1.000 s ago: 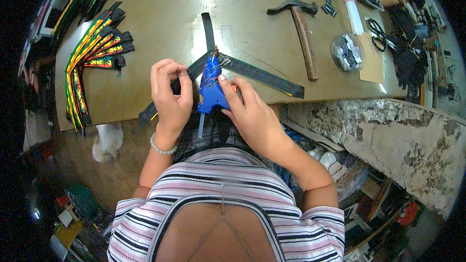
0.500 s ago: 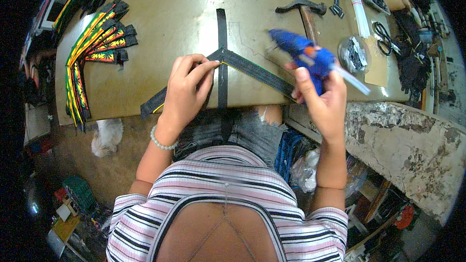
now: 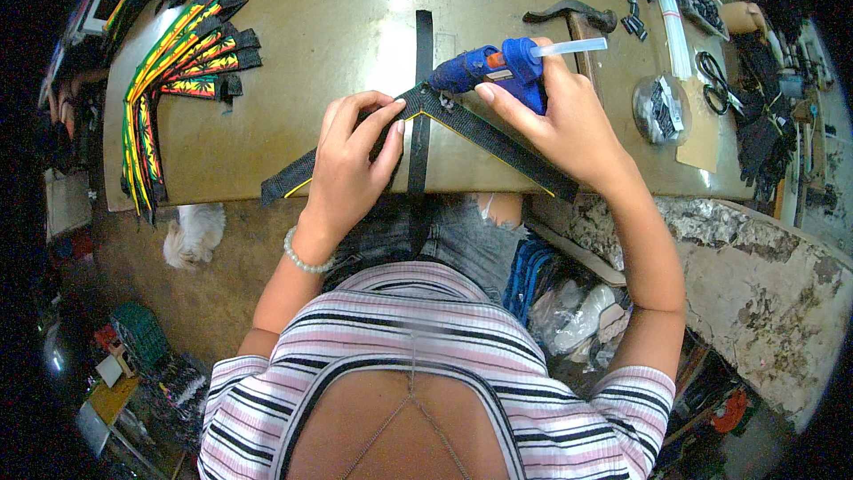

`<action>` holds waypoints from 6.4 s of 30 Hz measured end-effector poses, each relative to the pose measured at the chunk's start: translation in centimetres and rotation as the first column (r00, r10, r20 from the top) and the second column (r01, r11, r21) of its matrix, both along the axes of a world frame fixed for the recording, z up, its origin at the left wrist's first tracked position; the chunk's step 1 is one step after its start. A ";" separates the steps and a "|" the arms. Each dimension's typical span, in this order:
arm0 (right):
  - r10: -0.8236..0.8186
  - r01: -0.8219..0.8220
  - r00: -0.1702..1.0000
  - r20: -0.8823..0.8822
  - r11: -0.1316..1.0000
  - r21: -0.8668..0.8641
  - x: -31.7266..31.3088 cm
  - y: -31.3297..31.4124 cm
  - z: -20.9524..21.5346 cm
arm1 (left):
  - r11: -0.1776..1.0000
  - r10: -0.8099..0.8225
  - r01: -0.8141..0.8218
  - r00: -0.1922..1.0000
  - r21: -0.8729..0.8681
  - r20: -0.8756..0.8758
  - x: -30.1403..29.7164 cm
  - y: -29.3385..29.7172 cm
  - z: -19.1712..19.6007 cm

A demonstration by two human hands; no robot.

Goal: The person assembles straps by applying hot glue to black webbing, attaching colorful patterned fabric, and securing metal buckles with a hammer. The person repeats this process for multiple straps on a workbench.

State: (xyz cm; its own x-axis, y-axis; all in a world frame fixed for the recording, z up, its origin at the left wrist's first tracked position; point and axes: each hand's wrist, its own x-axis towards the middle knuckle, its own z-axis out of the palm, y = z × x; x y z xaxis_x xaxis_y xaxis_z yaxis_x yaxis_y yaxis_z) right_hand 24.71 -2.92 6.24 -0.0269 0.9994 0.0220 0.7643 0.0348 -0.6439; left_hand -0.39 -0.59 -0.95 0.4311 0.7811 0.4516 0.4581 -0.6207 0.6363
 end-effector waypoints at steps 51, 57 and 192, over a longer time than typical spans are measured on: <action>-0.480 0.485 0.787 0.387 0.870 0.091 18.0 -3.4 -1.6 | 0.999 0.018 -0.022 0.990 -0.027 -0.137 1.3 -0.1 1.0; -0.208 0.203 0.951 0.230 0.978 0.045 19.3 -5.4 -1.2 | 1.000 -0.009 0.008 0.992 -0.011 -0.129 0.8 0.1 0.8; -0.276 0.621 0.439 -0.855 0.781 0.067 7.7 -8.6 1.1 | 0.244 0.092 0.593 0.774 -0.767 0.627 7.1 -2.0 5.2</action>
